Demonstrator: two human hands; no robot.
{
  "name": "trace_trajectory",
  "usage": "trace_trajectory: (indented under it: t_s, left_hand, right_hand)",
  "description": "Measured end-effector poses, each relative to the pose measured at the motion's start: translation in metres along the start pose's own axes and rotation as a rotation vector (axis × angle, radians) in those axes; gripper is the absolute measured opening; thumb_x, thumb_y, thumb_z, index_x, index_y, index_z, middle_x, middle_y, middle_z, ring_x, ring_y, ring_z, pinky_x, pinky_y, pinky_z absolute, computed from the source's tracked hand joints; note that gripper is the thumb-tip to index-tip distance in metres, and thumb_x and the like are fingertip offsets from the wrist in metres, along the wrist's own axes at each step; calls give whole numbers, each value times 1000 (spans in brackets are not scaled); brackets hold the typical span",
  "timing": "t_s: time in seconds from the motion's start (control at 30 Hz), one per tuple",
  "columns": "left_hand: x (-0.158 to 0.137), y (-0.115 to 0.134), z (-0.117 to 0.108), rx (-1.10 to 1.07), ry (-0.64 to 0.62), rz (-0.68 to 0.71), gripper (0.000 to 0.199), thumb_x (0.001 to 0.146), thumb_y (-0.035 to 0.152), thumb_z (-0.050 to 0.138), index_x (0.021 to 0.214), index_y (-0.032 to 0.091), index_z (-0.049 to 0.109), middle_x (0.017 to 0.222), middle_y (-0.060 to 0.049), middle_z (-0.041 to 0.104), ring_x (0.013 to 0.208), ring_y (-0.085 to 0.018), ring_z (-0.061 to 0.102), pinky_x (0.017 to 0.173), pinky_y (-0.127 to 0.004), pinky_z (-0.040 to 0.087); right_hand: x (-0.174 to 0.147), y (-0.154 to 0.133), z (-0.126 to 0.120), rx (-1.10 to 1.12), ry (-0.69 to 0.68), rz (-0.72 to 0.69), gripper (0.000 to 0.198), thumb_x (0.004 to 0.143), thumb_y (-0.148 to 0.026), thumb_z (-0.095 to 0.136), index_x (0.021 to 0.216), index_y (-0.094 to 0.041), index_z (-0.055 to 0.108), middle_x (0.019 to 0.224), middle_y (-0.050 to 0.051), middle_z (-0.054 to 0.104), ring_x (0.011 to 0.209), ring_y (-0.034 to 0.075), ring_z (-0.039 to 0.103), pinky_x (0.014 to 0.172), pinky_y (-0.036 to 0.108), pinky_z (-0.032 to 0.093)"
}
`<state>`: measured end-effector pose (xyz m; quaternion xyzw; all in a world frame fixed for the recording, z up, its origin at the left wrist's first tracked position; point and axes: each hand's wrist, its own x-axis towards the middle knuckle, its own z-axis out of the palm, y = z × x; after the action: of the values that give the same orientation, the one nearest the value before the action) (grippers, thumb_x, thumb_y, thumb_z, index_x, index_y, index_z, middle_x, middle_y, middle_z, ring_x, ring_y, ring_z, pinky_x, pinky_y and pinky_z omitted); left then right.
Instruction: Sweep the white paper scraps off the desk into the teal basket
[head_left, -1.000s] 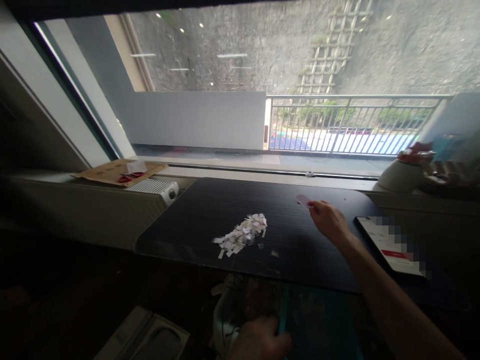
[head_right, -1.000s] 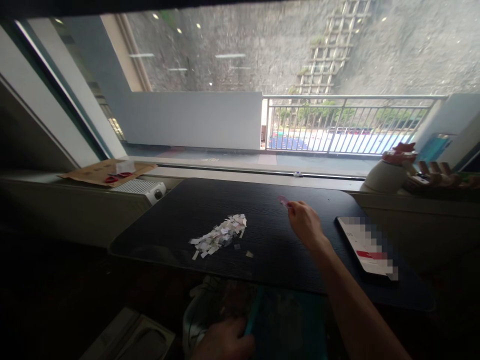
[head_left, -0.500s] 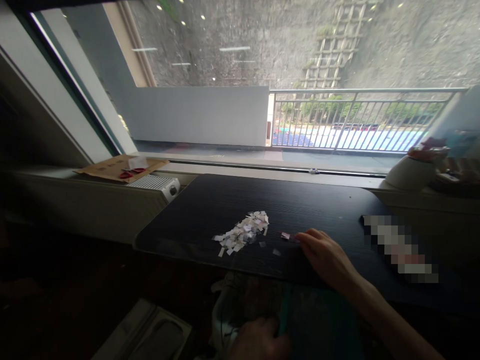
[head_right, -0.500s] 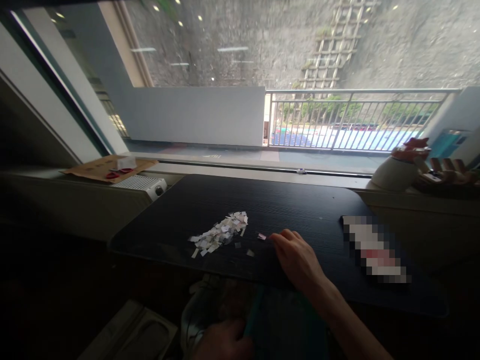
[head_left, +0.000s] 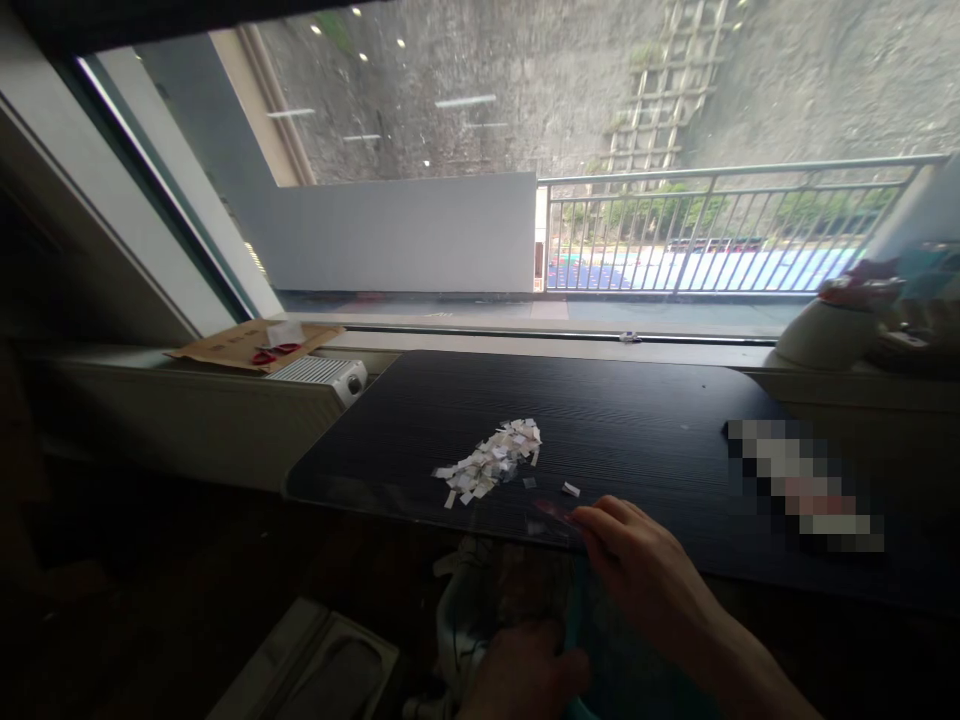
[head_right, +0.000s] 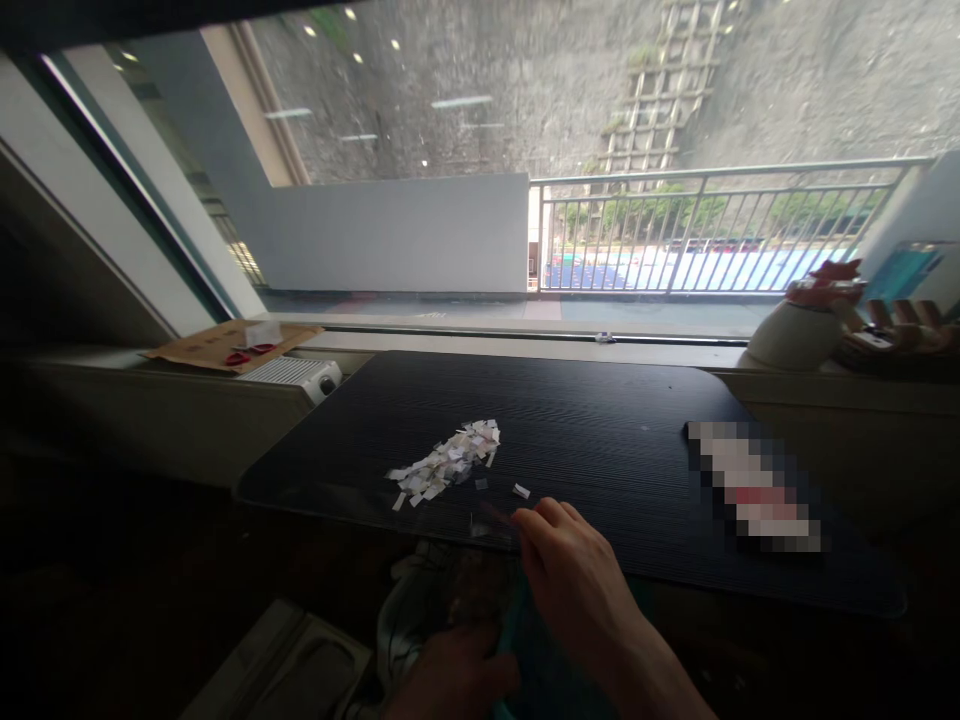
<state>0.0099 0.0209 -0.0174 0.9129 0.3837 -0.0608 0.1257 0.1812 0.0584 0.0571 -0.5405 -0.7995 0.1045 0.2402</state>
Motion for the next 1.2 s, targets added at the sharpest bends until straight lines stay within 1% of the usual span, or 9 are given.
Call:
trace_trajectory:
  t_s: [0.13,0.27,0.5,0.6,0.73,0.83,1.0,1.13,1.2]
  left_hand:
    - [0,3,-6,37,-72,-25,10,85,27,59,93,26,63,83,-4,59,71,-24,61,51,-25,40]
    - [0,0,-4,22,-63,-41,8,84,26,60,91,25,64,82,-3,59,68,-22,60,51,-24,40]
    - [-6,-5,-4,-37,-27,-43,27,73,40,69,94,25,62,86,-4,58,77,-26,59,61,-30,45]
    - [-6,-6,-4,-85,-24,-58,28,71,41,68,94,25,62,86,-4,56,77,-26,58,61,-30,45]
    - [-9,-8,-2,-120,-24,-90,28,69,40,70,92,26,61,86,-2,56,78,-25,57,60,-29,43]
    - [-15,-13,3,-178,67,-110,28,65,37,74,86,25,59,85,0,56,79,-23,57,62,-26,40]
    - [-36,-32,7,-314,240,-117,23,61,22,72,73,21,53,78,1,53,73,-18,54,59,-24,35]
    - [-50,-37,4,-395,313,-146,19,62,16,65,69,21,48,77,1,52,73,-17,53,60,-24,35]
    - [-52,-33,2,-406,328,-173,19,62,14,64,68,21,47,77,1,52,73,-17,53,60,-23,35]
  right_hand:
    - [21,-5,-2,-83,18,28,28,92,-16,39,100,-19,65,87,6,60,81,18,56,70,28,43]
    - [30,-10,-2,-131,-56,21,27,92,-14,40,97,-20,65,85,5,60,78,17,56,66,26,42]
    - [-7,-29,-1,-30,-162,-64,25,90,-10,41,94,-22,63,85,4,59,79,17,55,68,28,44]
    - [-21,-30,-4,4,-181,-78,24,89,-10,41,89,-21,62,84,4,59,76,17,55,66,28,45]
    - [-15,-10,-14,-25,-23,-70,25,93,-17,38,97,-21,63,88,5,60,79,17,56,69,29,47]
    - [3,17,-22,-108,86,-76,28,95,-22,38,107,-22,63,96,7,62,85,19,57,71,31,47]
    - [15,50,-24,-49,8,-122,28,93,-20,41,103,-23,67,96,6,64,86,17,58,71,28,49]
    - [-19,49,-26,4,-65,-105,28,95,-21,39,104,-24,66,95,5,63,84,16,58,71,27,49]
    - [-42,45,-29,-7,-55,-106,28,95,-21,39,105,-25,64,96,6,63,84,16,59,71,27,49]
